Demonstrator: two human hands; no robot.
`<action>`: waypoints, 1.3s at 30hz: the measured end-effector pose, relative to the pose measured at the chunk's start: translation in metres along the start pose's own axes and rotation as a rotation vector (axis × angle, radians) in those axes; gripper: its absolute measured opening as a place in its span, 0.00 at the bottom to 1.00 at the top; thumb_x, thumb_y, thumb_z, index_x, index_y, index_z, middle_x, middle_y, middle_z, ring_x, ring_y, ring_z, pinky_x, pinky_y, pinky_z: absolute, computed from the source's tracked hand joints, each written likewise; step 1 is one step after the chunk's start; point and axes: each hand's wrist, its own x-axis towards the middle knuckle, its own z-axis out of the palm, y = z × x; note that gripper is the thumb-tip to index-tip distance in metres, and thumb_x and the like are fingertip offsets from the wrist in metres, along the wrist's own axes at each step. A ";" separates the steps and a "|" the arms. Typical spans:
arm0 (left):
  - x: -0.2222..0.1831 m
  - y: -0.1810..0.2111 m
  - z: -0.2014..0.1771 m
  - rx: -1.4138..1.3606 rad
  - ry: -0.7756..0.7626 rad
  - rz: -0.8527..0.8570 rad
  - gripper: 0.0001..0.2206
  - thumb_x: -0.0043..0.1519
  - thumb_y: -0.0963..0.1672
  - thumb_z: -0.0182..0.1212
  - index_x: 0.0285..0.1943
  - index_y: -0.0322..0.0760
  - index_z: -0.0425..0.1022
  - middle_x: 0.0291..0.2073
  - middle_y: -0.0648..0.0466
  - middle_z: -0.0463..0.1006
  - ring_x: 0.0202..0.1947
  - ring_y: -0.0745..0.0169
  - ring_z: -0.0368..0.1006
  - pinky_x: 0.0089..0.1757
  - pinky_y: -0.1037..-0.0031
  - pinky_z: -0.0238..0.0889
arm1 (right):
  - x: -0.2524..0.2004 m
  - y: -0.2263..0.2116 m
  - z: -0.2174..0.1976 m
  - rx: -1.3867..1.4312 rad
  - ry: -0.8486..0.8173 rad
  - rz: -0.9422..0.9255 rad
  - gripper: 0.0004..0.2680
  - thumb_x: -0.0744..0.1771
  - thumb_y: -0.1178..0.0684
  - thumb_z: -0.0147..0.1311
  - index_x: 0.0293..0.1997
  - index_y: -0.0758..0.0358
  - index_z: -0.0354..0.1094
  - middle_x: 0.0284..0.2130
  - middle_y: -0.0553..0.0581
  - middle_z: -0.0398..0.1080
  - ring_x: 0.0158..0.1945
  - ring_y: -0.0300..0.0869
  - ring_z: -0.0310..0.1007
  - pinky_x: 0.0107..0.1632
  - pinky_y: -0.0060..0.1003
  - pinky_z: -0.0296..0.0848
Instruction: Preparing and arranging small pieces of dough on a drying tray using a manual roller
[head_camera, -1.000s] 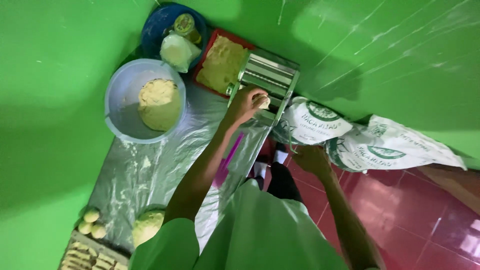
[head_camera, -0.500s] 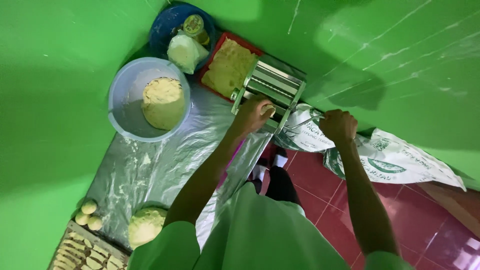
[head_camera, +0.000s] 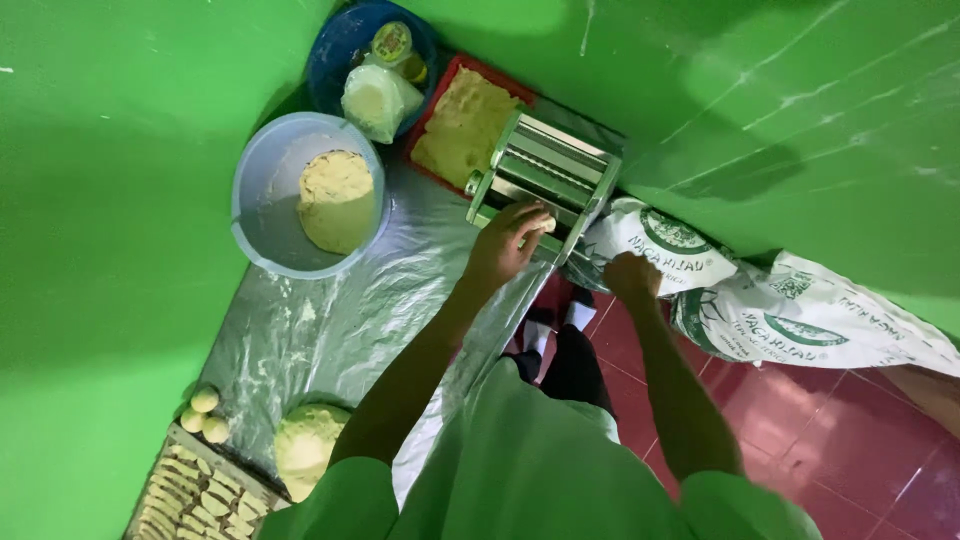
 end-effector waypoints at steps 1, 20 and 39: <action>0.001 0.004 -0.003 0.048 0.036 0.032 0.12 0.64 0.41 0.61 0.57 0.41 0.77 0.52 0.50 0.78 0.56 0.50 0.75 0.54 0.64 0.70 | -0.008 -0.003 0.005 -0.043 -0.035 -0.010 0.17 0.67 0.44 0.45 0.44 0.65 0.79 0.39 0.68 0.80 0.50 0.62 0.80 0.50 0.58 0.77; 0.019 0.014 -0.004 0.167 -0.031 -0.085 0.06 0.65 0.47 0.62 0.44 0.44 0.77 0.35 0.53 0.77 0.40 0.52 0.77 0.43 0.63 0.71 | -0.150 0.011 -0.082 0.062 0.093 -0.101 0.10 0.62 0.44 0.52 0.37 0.47 0.80 0.33 0.62 0.80 0.44 0.63 0.80 0.46 0.57 0.79; -0.080 0.003 0.033 -0.363 0.527 -1.097 0.13 0.57 0.36 0.48 0.46 0.38 0.76 0.36 0.45 0.80 0.41 0.53 0.78 0.50 0.69 0.69 | 0.020 0.008 -0.102 -0.012 0.134 0.003 0.17 0.60 0.40 0.49 0.42 0.57 0.80 0.33 0.67 0.80 0.43 0.64 0.81 0.47 0.56 0.78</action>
